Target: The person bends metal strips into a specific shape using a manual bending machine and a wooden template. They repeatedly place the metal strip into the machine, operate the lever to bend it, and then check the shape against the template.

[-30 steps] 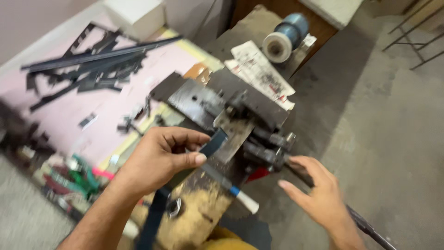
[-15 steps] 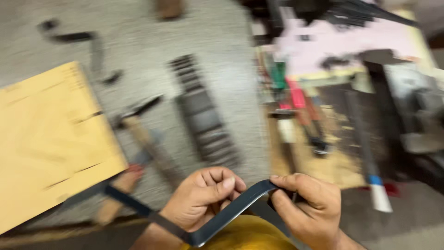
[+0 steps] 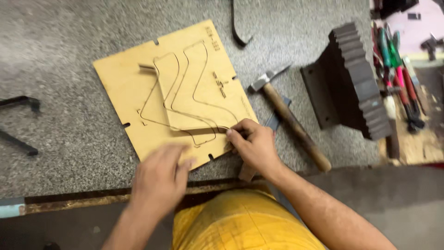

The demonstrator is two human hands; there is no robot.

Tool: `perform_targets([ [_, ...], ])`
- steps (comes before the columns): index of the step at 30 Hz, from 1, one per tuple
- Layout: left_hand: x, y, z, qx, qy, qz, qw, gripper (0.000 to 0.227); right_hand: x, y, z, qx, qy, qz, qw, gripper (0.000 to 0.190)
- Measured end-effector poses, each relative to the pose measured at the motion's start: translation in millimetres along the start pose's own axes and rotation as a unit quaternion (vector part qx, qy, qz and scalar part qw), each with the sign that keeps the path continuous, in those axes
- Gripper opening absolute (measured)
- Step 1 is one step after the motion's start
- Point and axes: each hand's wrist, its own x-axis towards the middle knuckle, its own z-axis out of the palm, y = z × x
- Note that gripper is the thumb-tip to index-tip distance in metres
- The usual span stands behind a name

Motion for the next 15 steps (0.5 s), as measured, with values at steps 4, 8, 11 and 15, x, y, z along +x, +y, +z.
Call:
perform_targets([
  [4, 47, -33, 4, 0.026, -0.021, 0.118, 0.992, 0.039, -1, 3, 12, -0.073, -0.018, 0.0, 0.997, 0.021],
  [8, 71, -48, 7, 0.121, -0.05, 0.182, 0.975, 0.019, -9, 5, 14, -0.058, -0.06, 0.035, 0.996, 0.02],
  [11, 94, -56, 5, 0.138, 0.022, 0.29, 0.947, 0.018, -5, 4, 19, -0.019, -0.071, 0.077, 0.994, 0.02],
  [15, 131, -71, 3, 0.079, -0.061, 0.36, 0.928, 0.015, 1, 2, 24, 0.022, -0.069, 0.106, 0.992, 0.023],
])
